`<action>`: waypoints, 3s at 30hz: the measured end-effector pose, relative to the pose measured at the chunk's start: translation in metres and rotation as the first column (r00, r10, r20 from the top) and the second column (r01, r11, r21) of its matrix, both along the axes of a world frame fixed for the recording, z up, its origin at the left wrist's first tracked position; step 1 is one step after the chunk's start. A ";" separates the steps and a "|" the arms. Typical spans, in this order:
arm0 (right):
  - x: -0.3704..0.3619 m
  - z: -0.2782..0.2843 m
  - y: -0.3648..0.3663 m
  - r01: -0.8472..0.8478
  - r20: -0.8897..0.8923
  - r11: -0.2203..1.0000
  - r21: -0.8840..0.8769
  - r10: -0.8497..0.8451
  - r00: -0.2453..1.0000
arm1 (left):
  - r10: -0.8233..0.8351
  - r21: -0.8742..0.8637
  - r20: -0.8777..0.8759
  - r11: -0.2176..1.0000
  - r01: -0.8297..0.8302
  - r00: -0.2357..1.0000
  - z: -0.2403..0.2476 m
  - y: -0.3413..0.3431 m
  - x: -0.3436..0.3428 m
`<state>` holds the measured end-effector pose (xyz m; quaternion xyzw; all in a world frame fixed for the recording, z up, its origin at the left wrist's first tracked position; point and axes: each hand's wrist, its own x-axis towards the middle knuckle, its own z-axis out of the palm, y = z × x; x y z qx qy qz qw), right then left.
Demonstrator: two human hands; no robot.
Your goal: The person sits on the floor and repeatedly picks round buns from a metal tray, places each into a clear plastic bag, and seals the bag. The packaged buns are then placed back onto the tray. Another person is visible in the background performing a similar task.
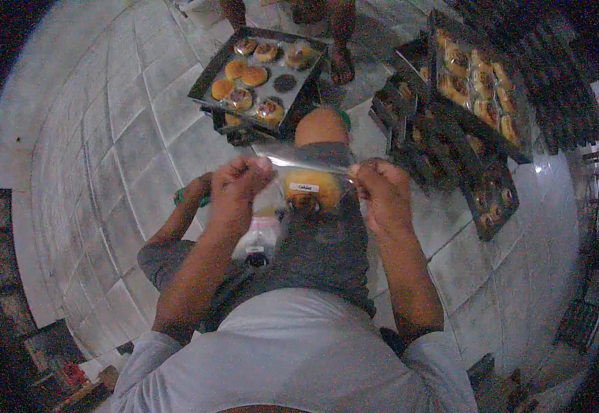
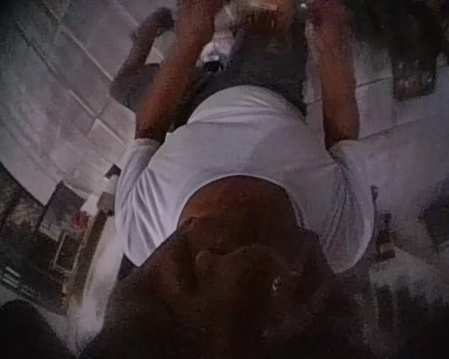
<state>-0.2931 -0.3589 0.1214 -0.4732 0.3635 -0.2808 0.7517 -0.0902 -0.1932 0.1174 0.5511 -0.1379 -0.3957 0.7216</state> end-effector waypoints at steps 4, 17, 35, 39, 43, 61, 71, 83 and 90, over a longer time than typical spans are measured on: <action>-0.049 0.003 0.043 -0.071 -0.202 0.989 -0.133 0.043 0.978 | -0.190 0.174 0.074 0.969 0.175 0.979 -0.005 0.056 -0.023; -0.064 -0.074 0.045 0.009 -0.277 0.982 -0.190 -0.062 0.959 | -0.424 0.483 0.585 0.867 0.123 0.692 -0.053 0.059 -0.061; 0.236 -0.076 -0.011 -0.549 -0.509 0.116 -0.828 0.255 0.822 | -0.563 0.516 0.820 0.803 -0.297 -0.098 -0.143 0.175 -0.016; 0.160 -0.069 0.094 -0.910 -0.863 -0.298 -0.288 0.493 0.112 | -0.488 0.473 0.871 0.864 -0.174 -0.057 -0.121 0.186 -0.013; 0.101 -0.105 0.123 -0.943 -0.809 0.001 -0.334 0.512 0.287 | -0.466 0.476 0.875 0.878 -0.055 0.132 -0.064 0.180 -0.023; 0.401 -0.182 -0.020 -0.798 -0.559 0.501 -0.335 0.576 0.596 | 0.576 0.240 -0.368 0.817 -0.524 0.730 -0.195 0.183 0.170; 0.611 -0.307 -0.276 -0.963 -0.961 -0.178 -0.204 0.227 0.161 | 0.202 0.353 0.197 0.898 -0.261 0.960 -0.173 0.127 0.184; 0.422 -0.111 -0.099 -0.913 -0.665 0.332 -0.238 0.629 0.402 | 0.309 0.495 0.469 0.684 -0.536 0.828 -0.199 0.129 0.179; 0.106 -0.053 0.071 -0.551 -0.148 0.713 0.433 0.660 0.737 | 0.256 0.028 -0.536 0.958 -0.286 0.804 -0.184 0.157 0.155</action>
